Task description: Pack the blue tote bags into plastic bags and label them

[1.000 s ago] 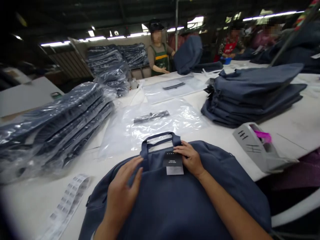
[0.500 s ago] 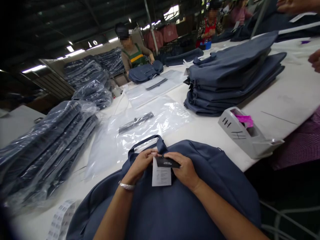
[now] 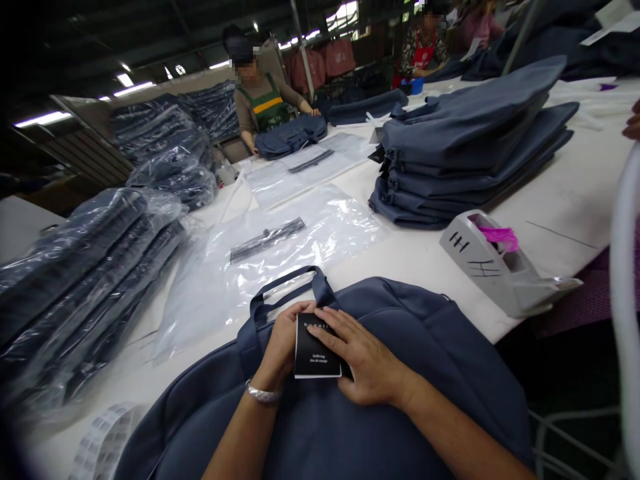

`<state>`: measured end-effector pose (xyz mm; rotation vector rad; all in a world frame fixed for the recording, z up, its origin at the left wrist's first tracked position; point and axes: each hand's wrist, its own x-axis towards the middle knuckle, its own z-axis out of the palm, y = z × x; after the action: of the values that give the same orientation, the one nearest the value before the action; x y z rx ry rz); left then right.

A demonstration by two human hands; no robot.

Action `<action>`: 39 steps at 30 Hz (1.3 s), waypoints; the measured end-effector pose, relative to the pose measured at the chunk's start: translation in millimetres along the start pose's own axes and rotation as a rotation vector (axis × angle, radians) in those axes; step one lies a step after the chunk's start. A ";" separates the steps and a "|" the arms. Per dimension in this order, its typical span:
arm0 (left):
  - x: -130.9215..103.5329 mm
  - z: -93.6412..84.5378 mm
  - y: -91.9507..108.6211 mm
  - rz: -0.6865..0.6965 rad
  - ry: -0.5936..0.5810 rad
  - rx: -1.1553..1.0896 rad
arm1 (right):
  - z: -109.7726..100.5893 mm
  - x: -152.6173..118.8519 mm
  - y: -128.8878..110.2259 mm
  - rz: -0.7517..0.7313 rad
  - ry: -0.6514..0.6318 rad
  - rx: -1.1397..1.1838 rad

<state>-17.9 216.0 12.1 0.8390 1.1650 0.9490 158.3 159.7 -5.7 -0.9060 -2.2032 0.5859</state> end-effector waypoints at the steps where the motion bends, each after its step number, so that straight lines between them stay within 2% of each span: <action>1: -0.4 -0.7 -0.7 -0.004 -0.011 -0.018 | 2.0 -0.2 0.0 -0.004 0.014 -0.021; 4: 1.1 -1.3 -5.5 -0.015 -0.039 -0.075 | 7.9 1.1 4.5 0.026 0.143 0.008; 6: 3.3 0.0 -9.2 0.016 -0.053 -0.046 | 9.5 3.7 9.1 0.120 0.287 0.082; 10: 6.1 3.5 -12.4 0.144 -0.033 0.159 | 9.6 11.1 18.0 0.575 0.625 0.268; 12: 6.1 3.2 -12.1 0.250 0.034 0.242 | 11.4 13.9 22.9 0.718 0.719 0.410; 15: 5.9 0.7 -10.8 0.419 0.112 0.337 | 16.6 15.5 30.1 0.689 0.794 0.543; 18: 5.7 -0.6 -8.4 0.442 0.028 0.285 | 19.3 15.5 33.5 0.642 0.813 0.522; 20: 4.5 0.0 -6.0 0.464 -0.012 0.296 | 18.2 15.7 31.9 0.652 0.783 0.485; 24: 0.3 0.7 -2.2 0.618 0.029 0.573 | 13.3 17.6 22.2 0.634 0.687 0.345; 26: -0.2 -0.5 -2.8 0.697 0.000 0.690 | 10.5 19.4 16.5 0.591 0.687 0.266; 30: 3.6 -5.2 -5.9 0.756 -0.052 0.769 | -0.8 24.7 10.0 0.514 0.690 0.221; 31: 4.7 -6.3 -6.0 0.750 -0.057 0.760 | -5.0 25.9 10.0 0.491 0.648 0.232; 34: 5.9 -8.5 -3.6 0.701 -0.056 0.635 | -16.9 26.9 15.1 0.428 0.396 0.272; 35: 5.7 -8.9 -2.2 0.666 -0.032 0.565 | -19.4 25.8 18.1 0.429 0.369 0.284; 36: 5.2 -9.1 -0.9 0.625 0.011 0.497 | -20.6 24.0 21.4 0.445 0.400 0.297; 39: 3.5 -9.0 2.3 0.571 0.138 0.405 | -16.9 15.2 30.8 0.522 0.669 0.336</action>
<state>-26.7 220.6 11.2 1.5039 1.2848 1.2660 176.0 193.6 -7.0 -1.2722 -1.2315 0.7300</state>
